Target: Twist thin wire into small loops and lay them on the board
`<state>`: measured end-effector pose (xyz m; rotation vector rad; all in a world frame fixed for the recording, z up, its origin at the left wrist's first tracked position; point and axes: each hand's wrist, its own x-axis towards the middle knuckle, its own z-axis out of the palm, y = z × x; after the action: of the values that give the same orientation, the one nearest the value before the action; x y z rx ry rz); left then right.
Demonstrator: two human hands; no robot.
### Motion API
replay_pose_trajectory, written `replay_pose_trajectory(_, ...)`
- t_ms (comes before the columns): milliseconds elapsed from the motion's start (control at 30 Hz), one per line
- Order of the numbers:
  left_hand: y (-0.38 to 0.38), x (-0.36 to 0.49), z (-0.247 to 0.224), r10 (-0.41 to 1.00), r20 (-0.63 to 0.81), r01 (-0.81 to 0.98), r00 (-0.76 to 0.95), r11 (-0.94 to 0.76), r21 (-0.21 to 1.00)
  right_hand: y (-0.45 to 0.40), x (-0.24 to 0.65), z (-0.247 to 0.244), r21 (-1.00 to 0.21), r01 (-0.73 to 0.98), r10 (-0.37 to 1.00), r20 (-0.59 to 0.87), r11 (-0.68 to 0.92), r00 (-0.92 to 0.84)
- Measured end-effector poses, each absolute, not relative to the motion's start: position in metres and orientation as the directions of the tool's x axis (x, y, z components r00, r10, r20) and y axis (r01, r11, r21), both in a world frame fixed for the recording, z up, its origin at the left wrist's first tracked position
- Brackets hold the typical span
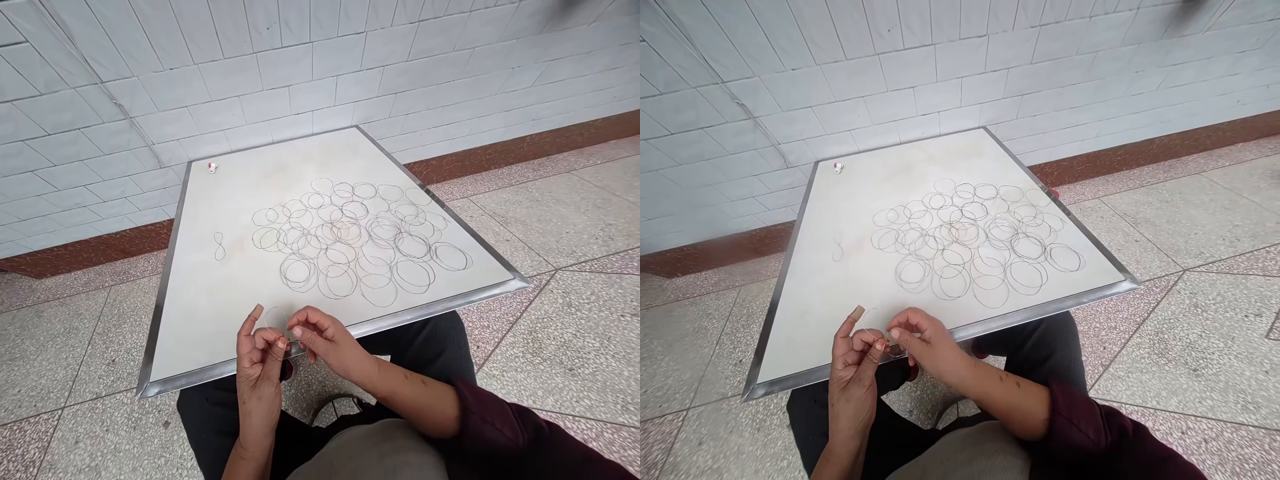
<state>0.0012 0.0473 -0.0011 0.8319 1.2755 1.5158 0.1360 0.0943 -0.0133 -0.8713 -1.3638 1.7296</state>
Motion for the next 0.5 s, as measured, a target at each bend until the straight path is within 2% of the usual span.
replay_pose_trajectory(67, 0.047, 0.000, -0.002, 0.960, -0.089, -0.226, -0.264, 0.028, 0.974, 0.098, 0.137, -0.015, -0.956, -0.193, 0.841, -0.085, -0.219, -0.535)
replay_pose_trajectory(300, 0.048, 0.001, -0.005, 0.959, -0.186, -0.302, -0.215, 0.116, 0.946, 0.100, 0.137, -0.024, -0.956, -0.204, 0.828, -0.065, -0.212, -0.557)
replay_pose_trajectory(500, 0.048, 0.006, -0.001, 0.943, -0.242, -0.339, -0.229, 0.155, 0.928, 0.100, 0.135, -0.030, -0.913, -0.299, 0.810, -0.056, -0.278, -0.584)
